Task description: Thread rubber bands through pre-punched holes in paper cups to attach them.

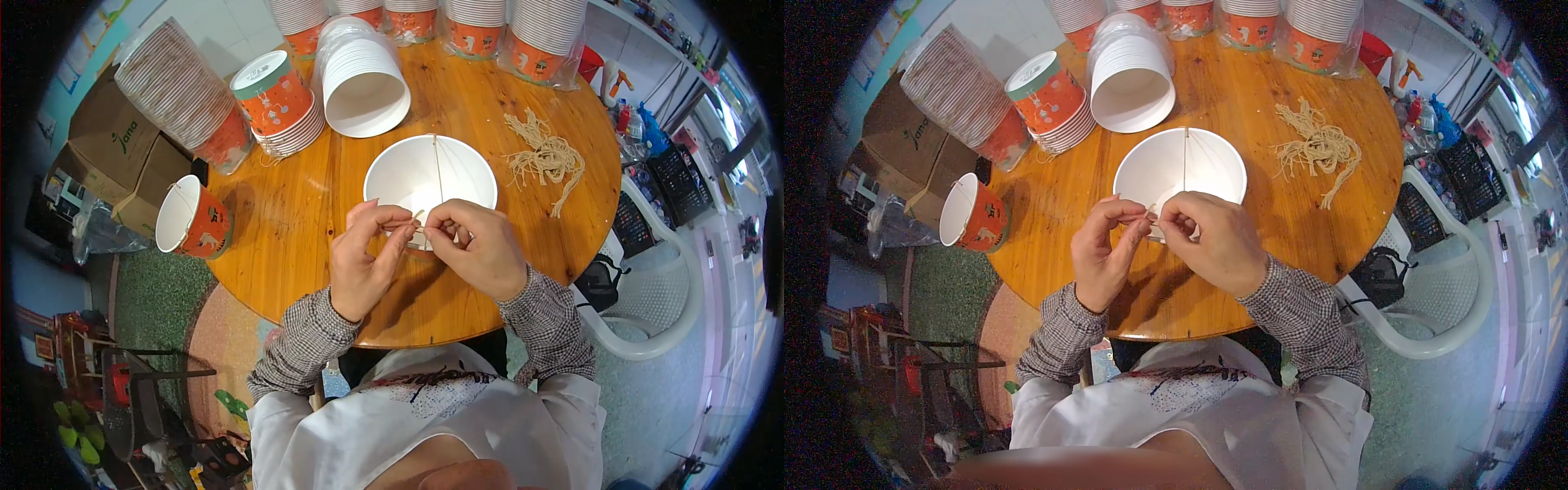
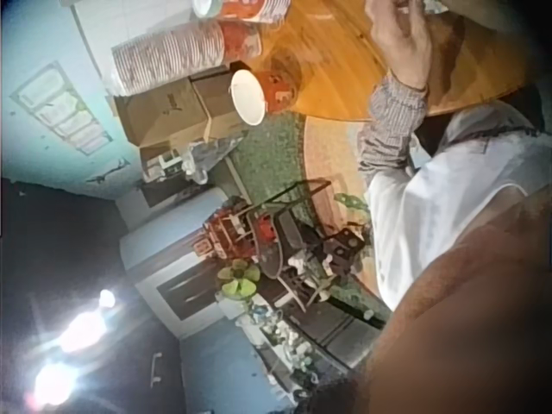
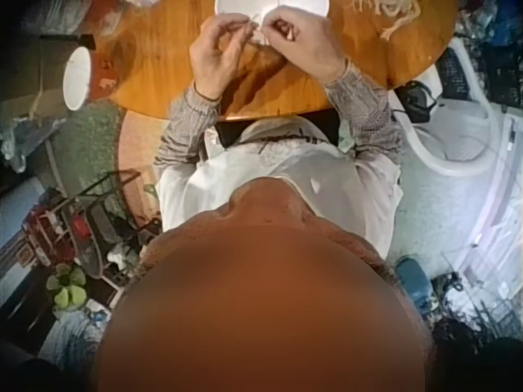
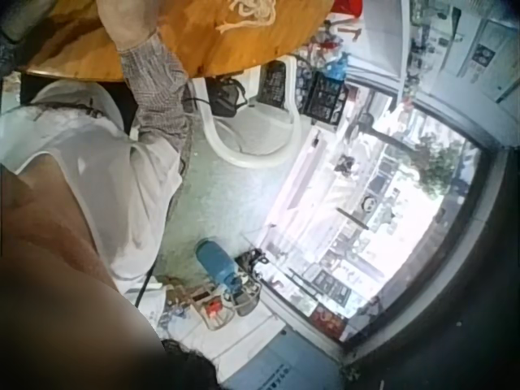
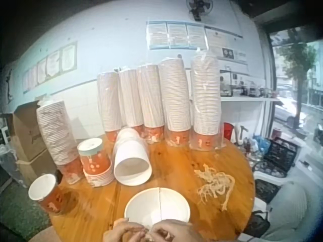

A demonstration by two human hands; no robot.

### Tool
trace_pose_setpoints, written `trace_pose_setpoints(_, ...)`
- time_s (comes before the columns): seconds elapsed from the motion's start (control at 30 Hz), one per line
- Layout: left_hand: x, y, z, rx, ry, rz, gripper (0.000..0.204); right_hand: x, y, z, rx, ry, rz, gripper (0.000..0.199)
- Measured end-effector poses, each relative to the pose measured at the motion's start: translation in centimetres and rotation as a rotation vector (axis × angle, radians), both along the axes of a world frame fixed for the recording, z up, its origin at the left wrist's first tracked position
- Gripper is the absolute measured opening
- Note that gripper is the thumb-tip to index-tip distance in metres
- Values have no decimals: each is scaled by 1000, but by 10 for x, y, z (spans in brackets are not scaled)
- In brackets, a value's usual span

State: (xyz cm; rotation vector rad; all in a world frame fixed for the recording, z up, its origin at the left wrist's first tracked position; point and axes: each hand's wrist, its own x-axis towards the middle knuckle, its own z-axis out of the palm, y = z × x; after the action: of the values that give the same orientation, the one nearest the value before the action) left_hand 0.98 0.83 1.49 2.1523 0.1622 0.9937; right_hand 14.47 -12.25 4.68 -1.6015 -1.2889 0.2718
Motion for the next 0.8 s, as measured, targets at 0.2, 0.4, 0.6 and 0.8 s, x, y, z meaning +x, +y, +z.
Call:
trace_pose_setpoints(0.2,6,-4,7,-61,-52,46,16,-2,-3,-5,14,49,36,12)
trace_pose_setpoints(0.4,4,-6,13,-38,6,10,12,0,0,-13,124,35,23,8)
trace_pose_setpoints(0.6,1,-8,16,-87,84,-40,8,1,0,-15,120,16,22,8)
trace_pose_setpoints(0.8,2,3,16,-282,141,-219,7,1,-1,-5,55,50,36,8)
